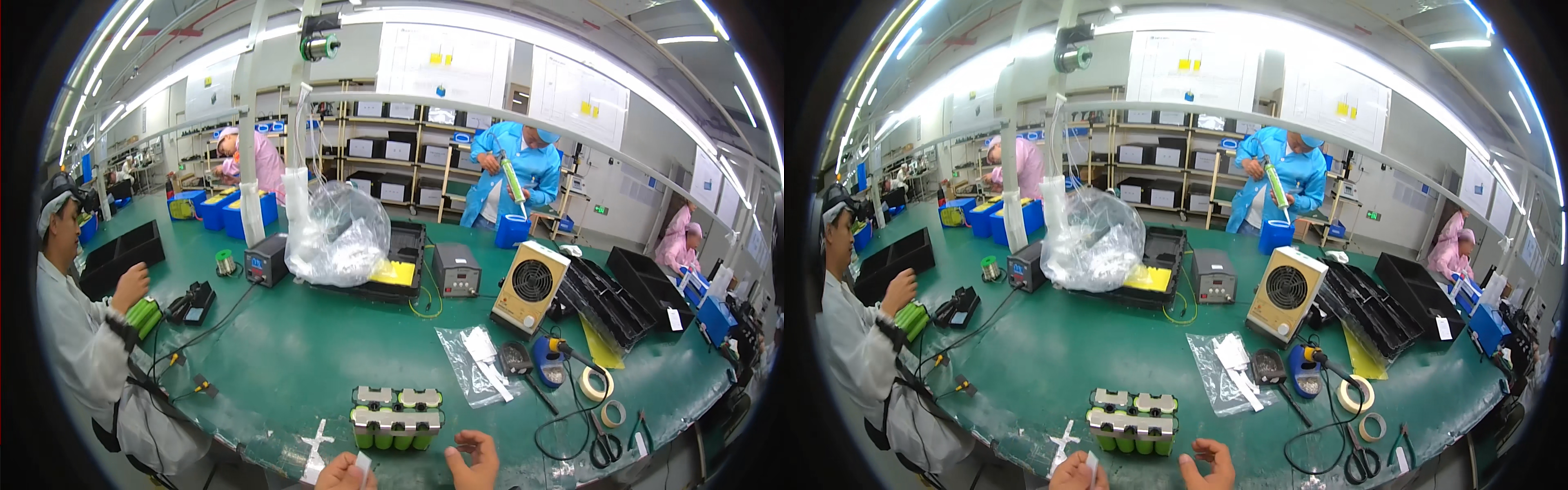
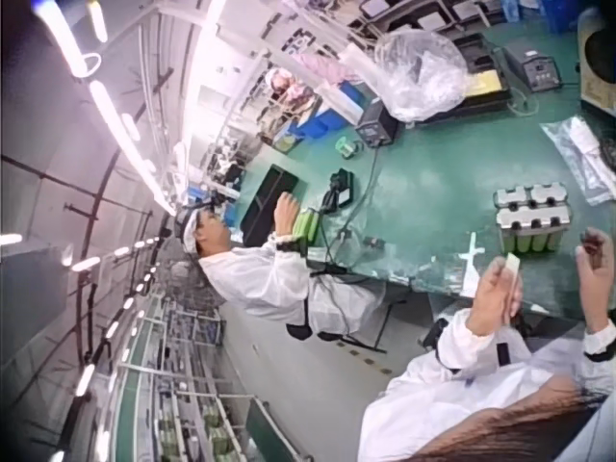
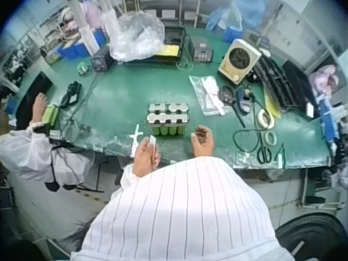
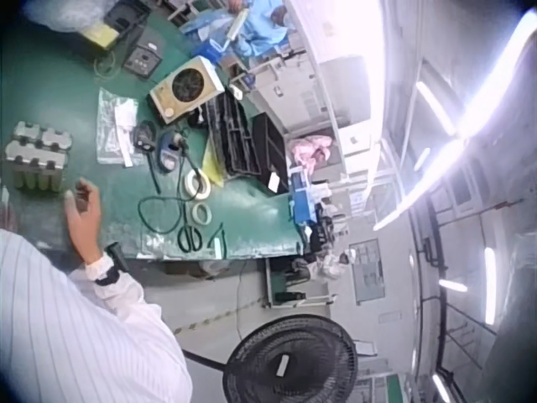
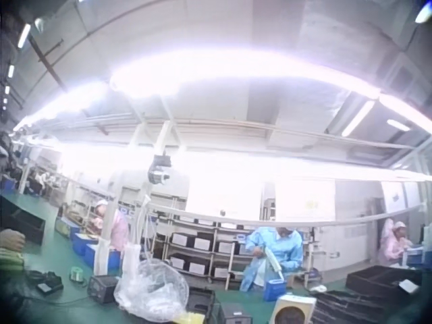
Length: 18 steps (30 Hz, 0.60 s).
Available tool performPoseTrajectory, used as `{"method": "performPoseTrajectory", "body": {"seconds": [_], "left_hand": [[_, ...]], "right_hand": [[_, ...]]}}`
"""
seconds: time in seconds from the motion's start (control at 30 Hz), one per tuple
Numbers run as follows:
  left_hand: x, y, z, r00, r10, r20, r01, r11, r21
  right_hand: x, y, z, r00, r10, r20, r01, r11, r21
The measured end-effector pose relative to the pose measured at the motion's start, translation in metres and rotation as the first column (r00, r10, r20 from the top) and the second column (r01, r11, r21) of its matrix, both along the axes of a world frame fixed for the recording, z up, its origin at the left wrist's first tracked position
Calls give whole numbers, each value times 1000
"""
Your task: The recorder is assembling and soldering green cylindrical battery cells into multi-cell packs on a factory workbench.
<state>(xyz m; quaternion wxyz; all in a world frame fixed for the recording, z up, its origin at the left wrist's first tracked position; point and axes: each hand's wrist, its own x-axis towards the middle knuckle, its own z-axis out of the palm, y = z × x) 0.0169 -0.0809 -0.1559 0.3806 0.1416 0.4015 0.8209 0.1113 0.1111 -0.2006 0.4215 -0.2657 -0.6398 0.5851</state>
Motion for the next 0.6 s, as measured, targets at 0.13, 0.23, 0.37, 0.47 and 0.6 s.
{"method": "performPoseTrajectory", "body": {"seconds": [0.13, 0.23, 0.37, 0.47, 0.6], "left_hand": [[16, 8, 13, 994, -24, -104, 6, 986, -169], [20, 9, 2, 985, -49, -163, 14, 977, -211], [29, 13, 7, 929, 2, -369, -99, 964, -245], [37, 13, 9, 883, 42, -468, -186, 946, -267], [29, 7, 12, 598, 78, -798, -310, 940, -141]], "right_hand": [[23, -39, 50, 973, 224, -48, -229, 953, -198], [21, -46, 58, 982, 187, 20, -187, 980, 62], [15, -56, 58, 977, 209, -31, -204, 970, 130], [22, -59, 51, 970, 240, -39, -233, 964, 126], [24, -74, 63, 912, 383, -145, -409, 843, -350]]}}
